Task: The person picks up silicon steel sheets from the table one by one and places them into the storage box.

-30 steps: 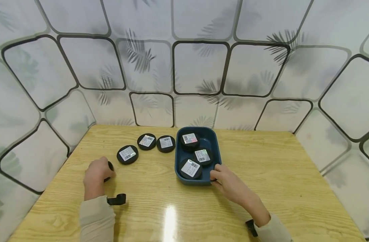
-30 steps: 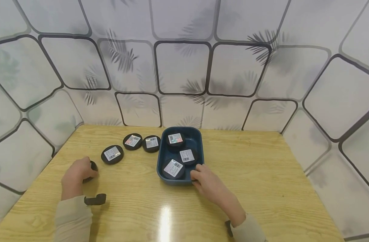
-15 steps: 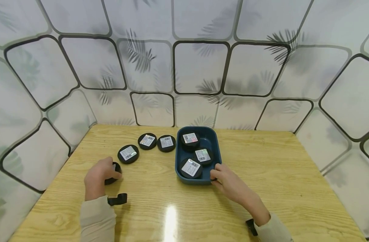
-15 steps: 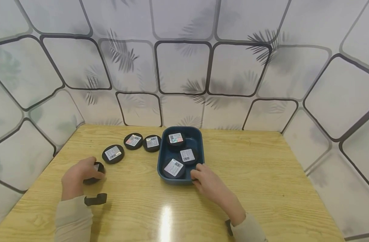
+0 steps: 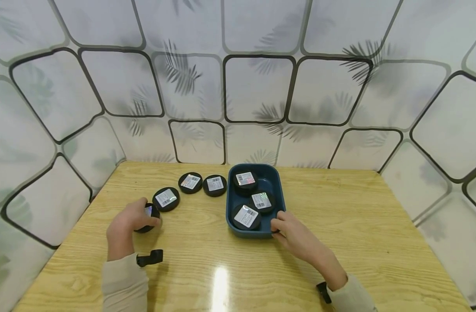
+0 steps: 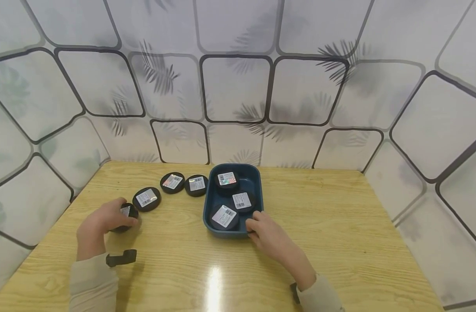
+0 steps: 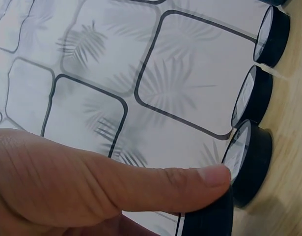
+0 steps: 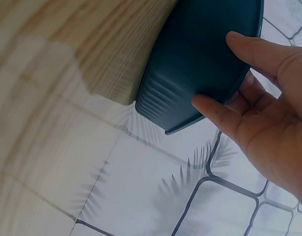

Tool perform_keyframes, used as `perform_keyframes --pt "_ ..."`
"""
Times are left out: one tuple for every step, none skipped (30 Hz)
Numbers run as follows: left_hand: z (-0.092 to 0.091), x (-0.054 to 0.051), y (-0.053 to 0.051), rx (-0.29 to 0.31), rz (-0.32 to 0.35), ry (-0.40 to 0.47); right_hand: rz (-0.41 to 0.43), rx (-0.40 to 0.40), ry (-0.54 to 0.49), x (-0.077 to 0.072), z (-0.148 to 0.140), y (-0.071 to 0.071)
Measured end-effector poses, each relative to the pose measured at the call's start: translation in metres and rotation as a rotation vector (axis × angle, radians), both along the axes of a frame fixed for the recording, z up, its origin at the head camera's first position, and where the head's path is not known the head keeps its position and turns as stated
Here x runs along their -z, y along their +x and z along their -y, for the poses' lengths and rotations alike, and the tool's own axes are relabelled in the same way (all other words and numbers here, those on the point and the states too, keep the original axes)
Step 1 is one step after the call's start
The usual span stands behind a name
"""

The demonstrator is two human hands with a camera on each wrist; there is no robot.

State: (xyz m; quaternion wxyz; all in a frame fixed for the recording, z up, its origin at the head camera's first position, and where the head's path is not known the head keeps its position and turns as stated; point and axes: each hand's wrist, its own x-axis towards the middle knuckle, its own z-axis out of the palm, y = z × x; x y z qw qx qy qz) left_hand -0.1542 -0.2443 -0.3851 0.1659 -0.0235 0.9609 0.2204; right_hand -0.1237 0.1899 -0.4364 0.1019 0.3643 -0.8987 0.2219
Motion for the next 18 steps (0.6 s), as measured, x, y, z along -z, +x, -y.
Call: perform_keyframes --pt "0.000 -0.001 0.000 0.002 -0.020 0.005 0.009 0.001 0.002 0.000 0.000 0.000" --pt "0.000 -0.002 0.000 0.003 -0.040 0.009 0.018 0.003 0.005 0.000 0.000 0.000" --pt "0.000 -0.002 0.001 0.001 -0.059 0.016 0.031 0.007 0.007 0.000 0.000 0.000" --pt "-0.001 -0.003 0.001 0.002 -0.080 0.020 0.040 0.009 0.010 -0.001 0.000 0.000" --pt "-0.001 -0.003 0.001 0.005 -0.102 0.025 0.048 0.009 0.011 -0.001 0.000 0.001" --pt "-0.002 -0.004 0.000 0.005 -0.120 0.030 0.055 0.011 0.013 -0.001 0.000 0.001" --pt "-0.003 -0.004 0.000 0.002 -0.137 0.038 0.060 0.012 0.014 -0.001 0.000 0.001" --pt "-0.004 -0.005 0.000 -0.002 -0.155 0.048 0.063 0.014 0.015 -0.001 0.000 0.001" --pt "-0.006 -0.006 0.000 -0.008 -0.170 0.058 0.064 0.014 0.016 -0.001 0.000 0.001" --pt "-0.008 -0.007 -0.001 -0.013 -0.185 0.065 0.065 0.014 0.017 -0.001 0.000 0.001" --pt "-0.010 -0.007 -0.002 -0.021 -0.198 0.074 0.064 0.013 0.018 -0.001 0.000 0.001" --pt "-0.012 -0.008 -0.002 -0.031 -0.205 0.082 0.063 0.014 0.018 -0.001 0.000 0.001" --pt "-0.015 -0.009 -0.003 -0.042 -0.209 0.091 0.063 0.014 0.019 -0.001 0.000 0.001" --pt "-0.018 -0.010 -0.004 -0.051 -0.214 0.094 0.061 0.015 0.020 -0.001 0.000 0.001" --pt "-0.021 -0.010 -0.005 -0.058 -0.215 0.099 0.060 0.015 0.020 -0.002 0.000 0.001" --pt "-0.023 -0.011 -0.006 -0.063 -0.215 0.101 0.061 0.015 0.020 -0.002 0.001 0.001" --pt "-0.026 -0.011 -0.008 -0.067 -0.217 0.105 0.061 0.018 0.022 -0.002 0.001 0.001" --pt "-0.029 -0.012 -0.008 -0.074 -0.213 0.110 0.061 0.021 0.025 -0.003 0.001 0.001"
